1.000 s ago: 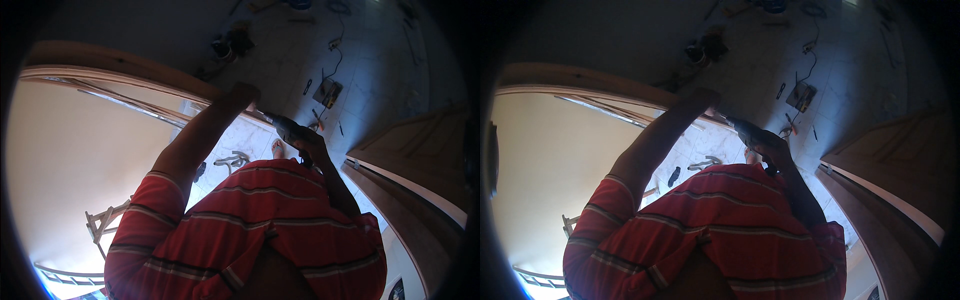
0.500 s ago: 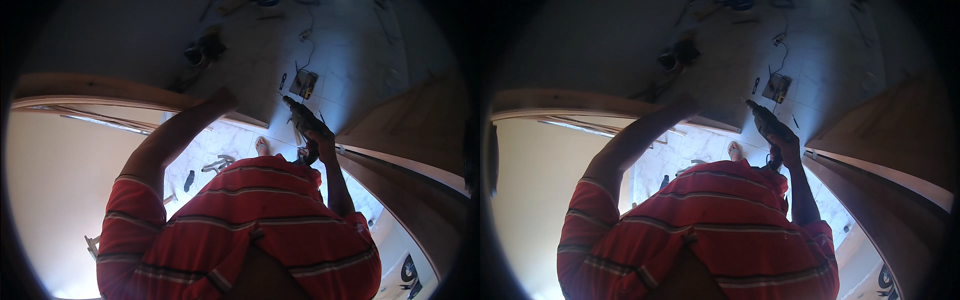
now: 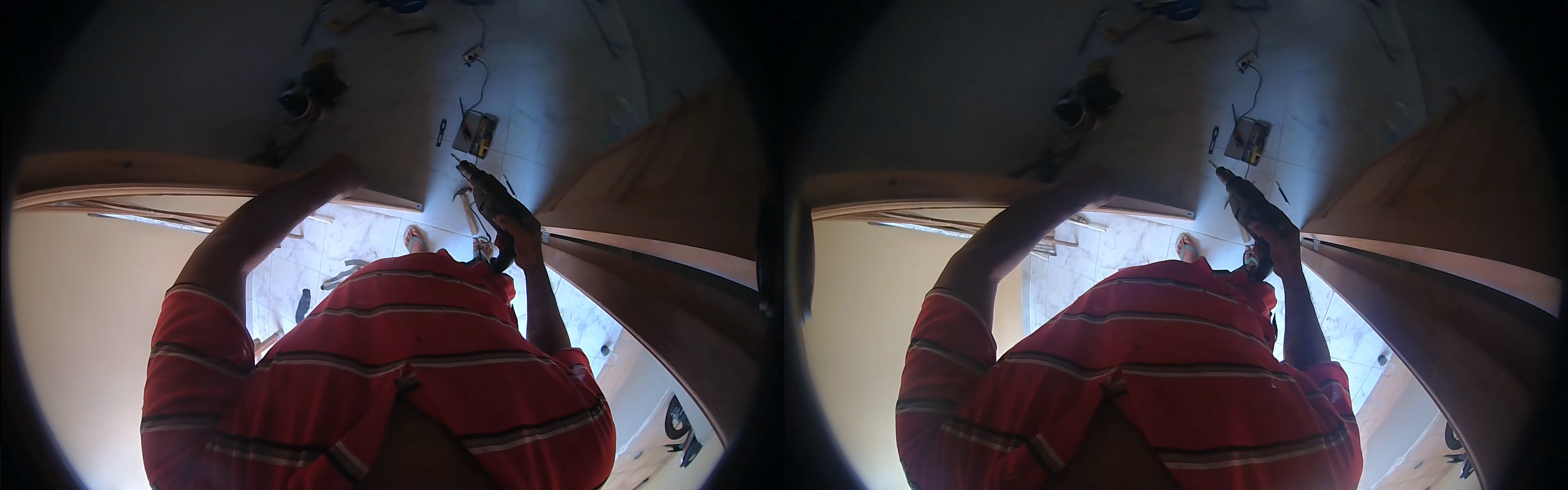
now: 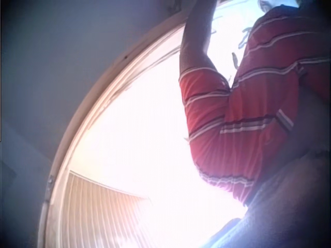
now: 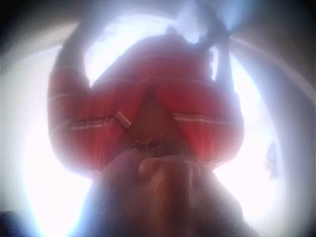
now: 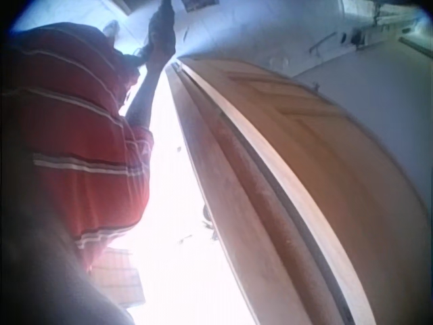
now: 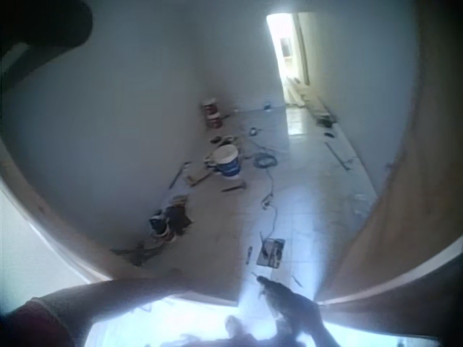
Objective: The person uses a power drill to create pilot holes in a wooden door frame and then secures a metal hinge to the frame using screws. The person also uses a hammer to tap the hinge into place and adjusts the drill bit during the process.
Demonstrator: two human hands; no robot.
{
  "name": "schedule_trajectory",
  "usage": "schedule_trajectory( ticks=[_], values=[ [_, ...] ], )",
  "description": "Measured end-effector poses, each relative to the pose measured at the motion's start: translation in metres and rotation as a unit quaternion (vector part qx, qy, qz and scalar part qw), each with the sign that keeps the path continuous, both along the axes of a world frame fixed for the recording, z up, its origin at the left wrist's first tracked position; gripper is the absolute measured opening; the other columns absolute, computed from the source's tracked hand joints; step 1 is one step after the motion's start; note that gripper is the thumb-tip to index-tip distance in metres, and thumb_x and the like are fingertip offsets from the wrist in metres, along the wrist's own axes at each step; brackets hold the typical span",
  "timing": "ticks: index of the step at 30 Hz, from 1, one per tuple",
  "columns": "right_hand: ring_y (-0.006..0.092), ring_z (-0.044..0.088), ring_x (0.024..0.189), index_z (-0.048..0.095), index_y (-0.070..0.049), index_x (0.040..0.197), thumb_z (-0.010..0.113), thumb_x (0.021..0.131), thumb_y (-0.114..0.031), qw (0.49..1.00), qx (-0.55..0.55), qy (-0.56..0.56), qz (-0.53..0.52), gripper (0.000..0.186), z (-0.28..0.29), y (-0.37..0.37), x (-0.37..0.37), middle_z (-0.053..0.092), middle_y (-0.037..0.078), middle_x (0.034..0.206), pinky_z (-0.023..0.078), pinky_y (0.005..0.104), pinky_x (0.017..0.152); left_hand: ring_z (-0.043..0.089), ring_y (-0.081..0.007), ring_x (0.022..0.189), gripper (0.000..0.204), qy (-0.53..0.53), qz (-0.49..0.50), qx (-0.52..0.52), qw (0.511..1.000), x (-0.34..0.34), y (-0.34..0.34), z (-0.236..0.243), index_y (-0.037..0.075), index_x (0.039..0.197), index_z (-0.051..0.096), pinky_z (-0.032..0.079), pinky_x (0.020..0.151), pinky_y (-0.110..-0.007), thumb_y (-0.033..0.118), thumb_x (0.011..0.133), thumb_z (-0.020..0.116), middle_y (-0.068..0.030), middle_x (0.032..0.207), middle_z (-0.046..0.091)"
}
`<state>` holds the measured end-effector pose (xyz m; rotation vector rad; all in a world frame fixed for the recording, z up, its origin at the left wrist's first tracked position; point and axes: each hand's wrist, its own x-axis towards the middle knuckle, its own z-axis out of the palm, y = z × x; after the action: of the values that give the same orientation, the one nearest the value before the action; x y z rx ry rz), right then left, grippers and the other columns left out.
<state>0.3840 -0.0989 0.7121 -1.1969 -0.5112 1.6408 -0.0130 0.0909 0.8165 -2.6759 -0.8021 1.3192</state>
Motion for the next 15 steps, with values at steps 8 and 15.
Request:
schedule_trajectory(
  ticks=[8, 15],
  values=[
    [0.0119, 0.061, 0.054, 0.063, 0.001, 0.132, 0.08, 0.083, -0.009, 0.999, 0.006, 0.016, 0.036, 0.053, 0.001, 0.005, -0.001, 0.071, 0.006, 0.09, 0.052, 0.0275, 0.05, 0.076, -0.0312, 0.09, 0.017, 0.055, 0.04, -0.017, 0.998, 0.007, -0.006, 0.008, 0.012, 0.091, 0.08, 0.06, 0.08, -0.046, 0.016, 0.089, 0.063, -0.0113, 0.098, 0.078],
    [0.0087, 0.062, 0.062, 0.064, -0.001, 0.133, 0.081, 0.082, -0.008, 0.99, 0.035, -0.066, 0.116, 0.054, 0.004, 0.014, -0.023, 0.072, 0.005, 0.093, 0.053, 0.0261, 0.055, 0.075, -0.0321, 0.09, 0.016, 0.034, 0.054, -0.015, 0.998, 0.002, -0.012, 0.018, 0.011, 0.091, 0.08, 0.06, 0.078, -0.046, 0.015, 0.088, 0.064, -0.0116, 0.097, 0.078]
  ],
)
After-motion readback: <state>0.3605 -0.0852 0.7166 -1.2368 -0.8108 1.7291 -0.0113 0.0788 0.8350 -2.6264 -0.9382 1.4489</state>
